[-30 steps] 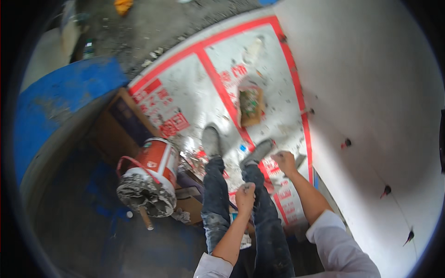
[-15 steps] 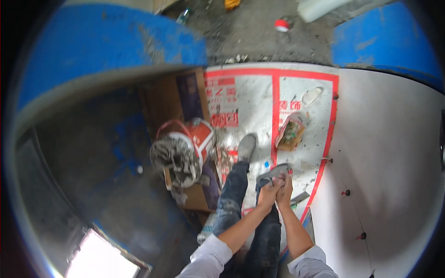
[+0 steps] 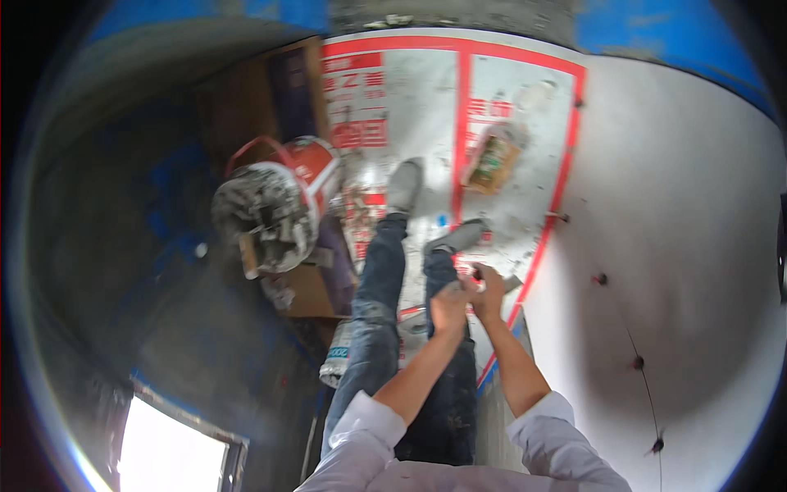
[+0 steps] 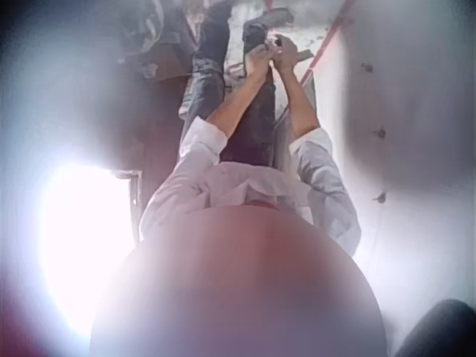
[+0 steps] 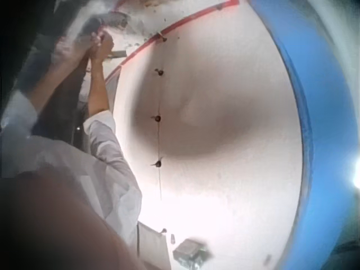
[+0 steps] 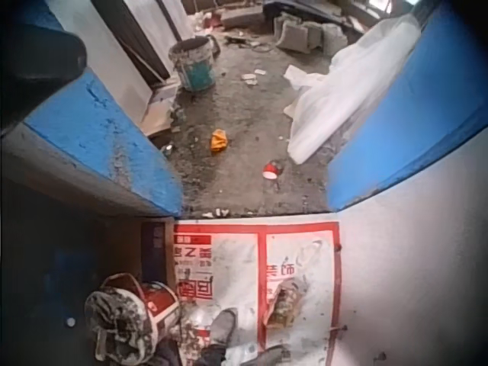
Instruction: The recorder is applying tiles to a wall, using a laser level and tile spacers.
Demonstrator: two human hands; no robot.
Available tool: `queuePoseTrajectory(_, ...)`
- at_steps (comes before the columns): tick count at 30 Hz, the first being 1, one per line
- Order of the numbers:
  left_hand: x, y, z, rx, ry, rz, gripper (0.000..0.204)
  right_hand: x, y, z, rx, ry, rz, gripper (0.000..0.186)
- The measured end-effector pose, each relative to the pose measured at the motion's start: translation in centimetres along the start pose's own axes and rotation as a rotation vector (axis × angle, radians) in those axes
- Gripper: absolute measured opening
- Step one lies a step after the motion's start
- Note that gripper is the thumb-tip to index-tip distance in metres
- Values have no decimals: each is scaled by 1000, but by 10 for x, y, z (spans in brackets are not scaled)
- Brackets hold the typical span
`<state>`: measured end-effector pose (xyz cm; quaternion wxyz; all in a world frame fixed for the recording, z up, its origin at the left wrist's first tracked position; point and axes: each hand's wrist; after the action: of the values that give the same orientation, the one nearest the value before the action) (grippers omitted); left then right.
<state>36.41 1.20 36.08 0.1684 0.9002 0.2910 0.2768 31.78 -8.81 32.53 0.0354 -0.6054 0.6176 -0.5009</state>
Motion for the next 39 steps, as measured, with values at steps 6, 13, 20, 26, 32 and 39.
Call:
queuePoseTrajectory(6, 74, 26, 8, 189, 61, -98, 27, -2, -9, -12, -75, 25, 47, 39)
queuePoseTrajectory(13, 175, 65, 23, 66, -218, 209, 36, 79, 85, -136, -348, -128, -214, 39)
queuePoseTrajectory(20, 261, 82, -50, -75, -669, 355, 44, 142, -35, -161, -877, -142, 497, 32)
queuePoseTrajectory(26, 239, 223, -129, -153, -429, -111, 43, 204, -153, -152, -668, -68, 694, 24)
queuePoseTrajectory(32, 304, 181, -132, -130, 27, 284, 33, 293, -275, -92, -191, -111, 384, 27)
queuePoseTrajectory(39, 393, 191, -120, 2, 212, -274, 31, 356, -276, -17, -266, 103, 479, 17)
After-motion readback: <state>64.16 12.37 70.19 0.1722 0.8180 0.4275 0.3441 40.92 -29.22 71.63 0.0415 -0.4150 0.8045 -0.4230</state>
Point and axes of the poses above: each hand's wrist, its own z-axis towards the middle knuckle, its own x-axis out of the back of the hand, y = z × x, and after that the axes turned 4 degrees about z, right-handed
